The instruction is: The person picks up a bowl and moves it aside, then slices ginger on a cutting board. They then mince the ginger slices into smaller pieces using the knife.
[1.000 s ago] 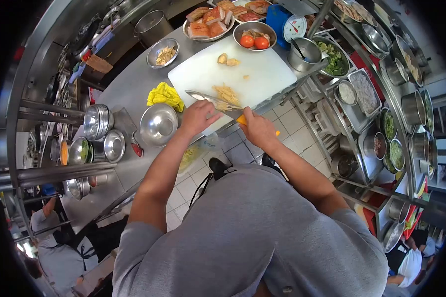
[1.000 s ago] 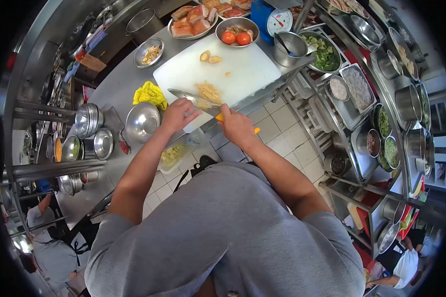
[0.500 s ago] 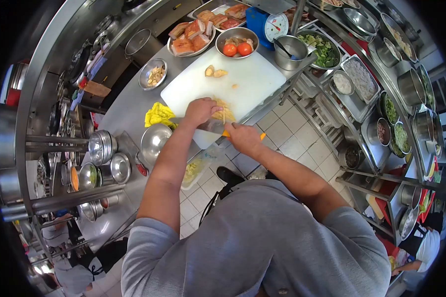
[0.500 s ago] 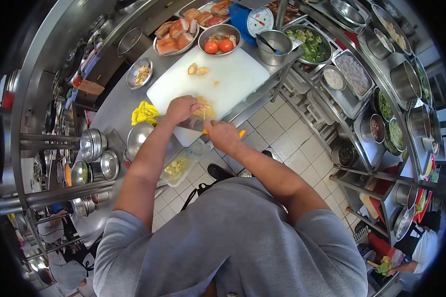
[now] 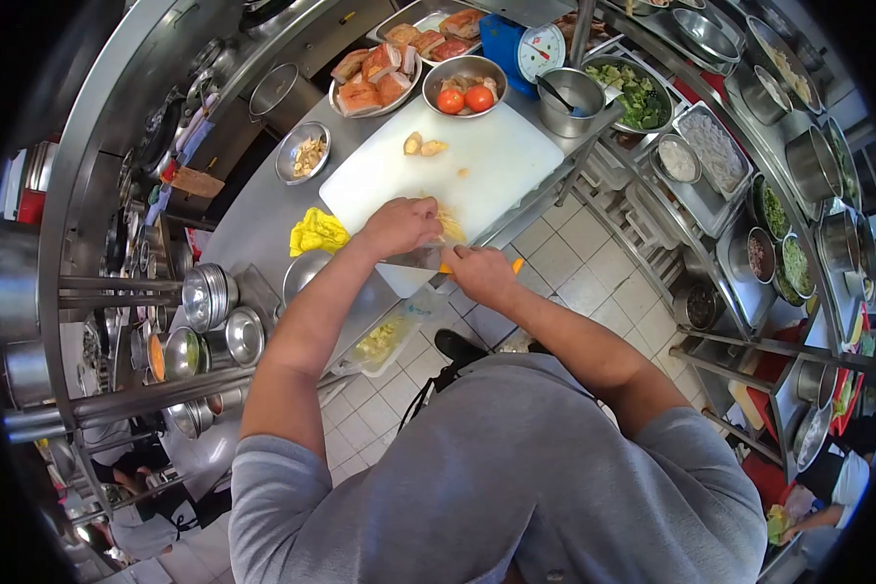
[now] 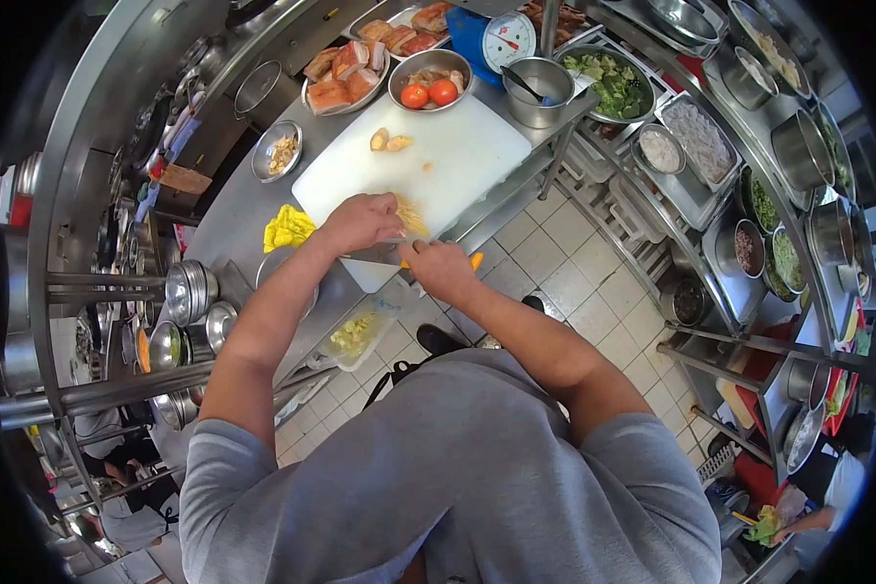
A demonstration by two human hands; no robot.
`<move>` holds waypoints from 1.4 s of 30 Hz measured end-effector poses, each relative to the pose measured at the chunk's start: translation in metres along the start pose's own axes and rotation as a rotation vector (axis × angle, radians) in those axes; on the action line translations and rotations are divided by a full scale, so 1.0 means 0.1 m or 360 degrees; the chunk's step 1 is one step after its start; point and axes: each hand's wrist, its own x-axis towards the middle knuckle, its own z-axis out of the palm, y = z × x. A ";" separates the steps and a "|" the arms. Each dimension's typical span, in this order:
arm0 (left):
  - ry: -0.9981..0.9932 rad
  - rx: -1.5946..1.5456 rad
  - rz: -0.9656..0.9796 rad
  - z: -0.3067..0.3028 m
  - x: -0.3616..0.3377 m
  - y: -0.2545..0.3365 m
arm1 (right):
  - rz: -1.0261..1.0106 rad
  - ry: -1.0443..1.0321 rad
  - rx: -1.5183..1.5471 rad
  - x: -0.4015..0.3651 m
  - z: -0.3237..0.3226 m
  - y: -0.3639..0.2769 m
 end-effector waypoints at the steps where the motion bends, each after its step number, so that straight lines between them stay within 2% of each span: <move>1: 0.0130 0.0018 -0.0014 -0.02 0.00 -0.02 | -0.0025 0.0022 -0.0005 -0.03 0.00 0.00; 5: 0.0075 0.0086 -0.0169 -0.02 0.01 -0.16 | -0.0021 0.0031 0.0041 -0.32 -0.11 0.05; 8: -0.0022 0.0009 -0.0336 0.09 0.01 -0.25 | 0.0104 -0.0180 0.0191 -0.81 -0.28 0.22; 10: 0.0182 -0.0111 -0.0291 0.32 0.00 -0.33 | 0.0262 -0.0373 0.0254 -1.24 -0.46 0.38; 11: 0.0162 -0.0123 -0.0286 0.35 -0.01 -0.33 | 0.0375 -0.0530 0.0254 -1.47 -0.56 0.46; 15: 0.0077 -0.0031 -0.0103 0.35 0.03 -0.26 | 0.0777 -0.0379 0.0435 -2.69 -0.62 0.73; 17: 0.0059 0.0019 -0.0057 0.44 0.09 -0.27 | 0.1050 -0.0272 0.0479 -3.01 -0.82 0.67; 20: 0.0208 -0.0118 -0.0074 0.60 0.12 -0.34 | 0.1290 -0.0122 0.0498 -3.29 -0.98 0.63; 22: 0.0238 -0.0140 -0.0174 0.66 0.17 -0.33 | 0.1413 -0.0146 0.0475 -3.34 -1.07 0.60; 23: 0.0247 -0.0143 -0.0181 0.70 0.19 -0.32 | 0.1395 -0.0008 0.0502 -3.37 -1.04 0.63; 24: 0.0384 -0.0125 -0.0228 0.76 0.20 -0.30 | 0.1367 0.0130 0.0531 -3.38 -1.03 0.68; 25: 0.0521 -0.0103 -0.0279 0.81 0.21 -0.28 | 0.1348 0.0123 0.0526 -3.37 -1.01 0.76; 26: 0.0531 -0.0095 -0.0301 0.87 0.22 -0.24 | 0.1326 0.0152 0.0520 -3.34 -1.01 0.81; 28: 0.0669 -0.0015 -0.0627 0.99 0.24 -0.14 | 0.1264 0.0166 0.0517 -3.24 -0.99 0.95; 29: 0.0681 0.0002 -0.0665 1.04 0.27 -0.07 | 0.1156 0.0197 0.0504 -3.11 -0.98 1.01; 30: 0.0755 0.0015 -0.1006 1.08 0.29 0.05 | 0.1040 0.0221 0.0493 -2.97 -0.98 1.06; 31: 0.0832 0.0030 -0.1353 1.11 0.31 0.15 | 0.1074 0.0064 0.0566 -2.82 -0.99 1.12; 32: 0.0856 0.0051 -0.1409 1.08 0.34 0.25 | 0.1021 -0.0001 0.0659 -2.62 -0.98 1.15; 34: 0.0810 0.0102 -0.1728 0.97 0.37 0.45 | 0.0855 -0.0068 0.0844 -2.24 -0.87 1.18; 37: 0.0779 0.0285 -0.1735 0.85 0.31 0.55 | 0.0736 -0.0157 0.0870 -1.68 -0.94 1.01; 41: 0.0639 0.0118 -0.1764 0.75 0.14 0.60 | 0.0697 -0.0163 0.0698 -1.31 -0.90 0.92; 42: 0.0731 0.0086 -0.1592 0.81 0.10 0.55 | 0.0676 -0.0169 0.0686 -1.27 -0.87 0.88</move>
